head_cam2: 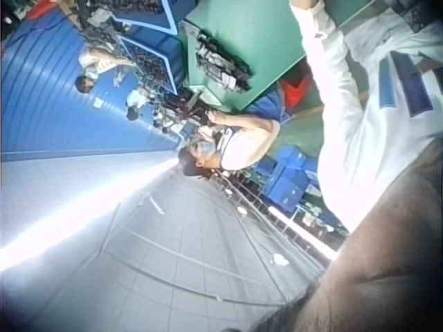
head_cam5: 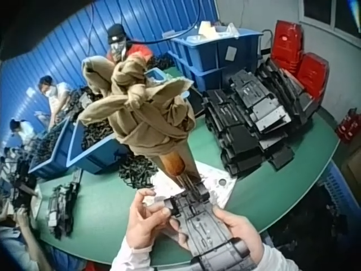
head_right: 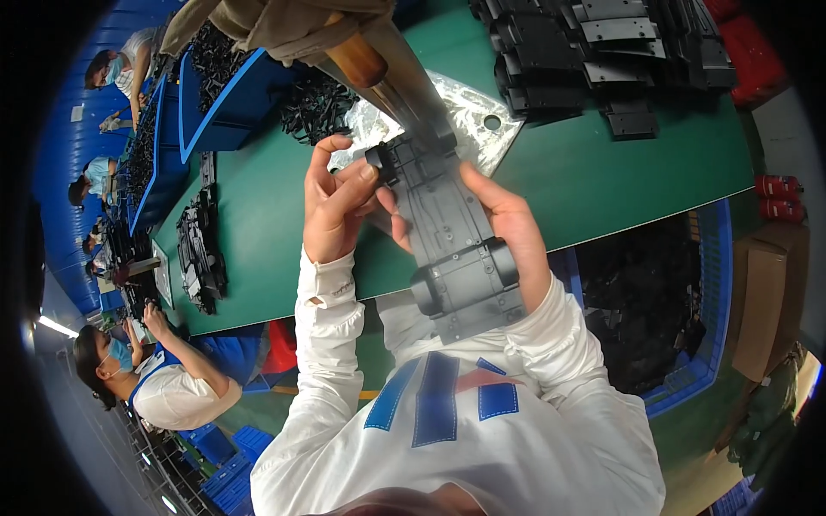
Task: Assembling the chassis of toy trucks using an electric screwdriver to secure screws into the plastic base.
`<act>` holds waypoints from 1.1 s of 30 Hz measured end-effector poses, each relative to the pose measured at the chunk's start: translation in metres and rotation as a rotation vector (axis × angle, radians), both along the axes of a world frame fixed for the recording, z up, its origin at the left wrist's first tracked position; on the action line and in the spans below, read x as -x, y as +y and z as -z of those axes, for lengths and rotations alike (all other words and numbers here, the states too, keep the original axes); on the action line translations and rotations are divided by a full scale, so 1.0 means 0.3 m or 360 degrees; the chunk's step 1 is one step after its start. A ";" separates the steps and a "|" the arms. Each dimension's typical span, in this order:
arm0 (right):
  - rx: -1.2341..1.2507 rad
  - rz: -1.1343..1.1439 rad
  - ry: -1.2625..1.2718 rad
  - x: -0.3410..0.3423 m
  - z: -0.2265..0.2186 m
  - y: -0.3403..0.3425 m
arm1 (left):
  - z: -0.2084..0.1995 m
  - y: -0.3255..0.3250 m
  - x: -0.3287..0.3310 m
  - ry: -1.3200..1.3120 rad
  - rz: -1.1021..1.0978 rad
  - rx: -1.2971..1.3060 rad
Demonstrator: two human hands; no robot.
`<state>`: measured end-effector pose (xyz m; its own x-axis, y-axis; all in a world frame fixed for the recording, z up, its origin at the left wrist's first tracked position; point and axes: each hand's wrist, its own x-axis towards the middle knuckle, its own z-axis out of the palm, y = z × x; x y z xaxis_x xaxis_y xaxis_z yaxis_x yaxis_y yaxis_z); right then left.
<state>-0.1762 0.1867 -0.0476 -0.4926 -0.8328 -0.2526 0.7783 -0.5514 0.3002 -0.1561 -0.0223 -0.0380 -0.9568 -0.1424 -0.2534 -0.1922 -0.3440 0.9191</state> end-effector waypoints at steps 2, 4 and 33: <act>-0.0046 -0.0001 -0.0019 -0.004 -0.009 -0.008 | 0.005 -0.004 -0.003 0.0005 -0.0018 -0.0016; -0.0042 0.0011 -0.0030 -0.006 -0.024 -0.012 | 0.021 -0.009 -0.005 0.0023 -0.0022 0.0007; -0.0078 0.0050 0.0027 -0.010 -0.034 -0.016 | 0.024 -0.019 -0.010 0.0031 -0.0001 -0.0046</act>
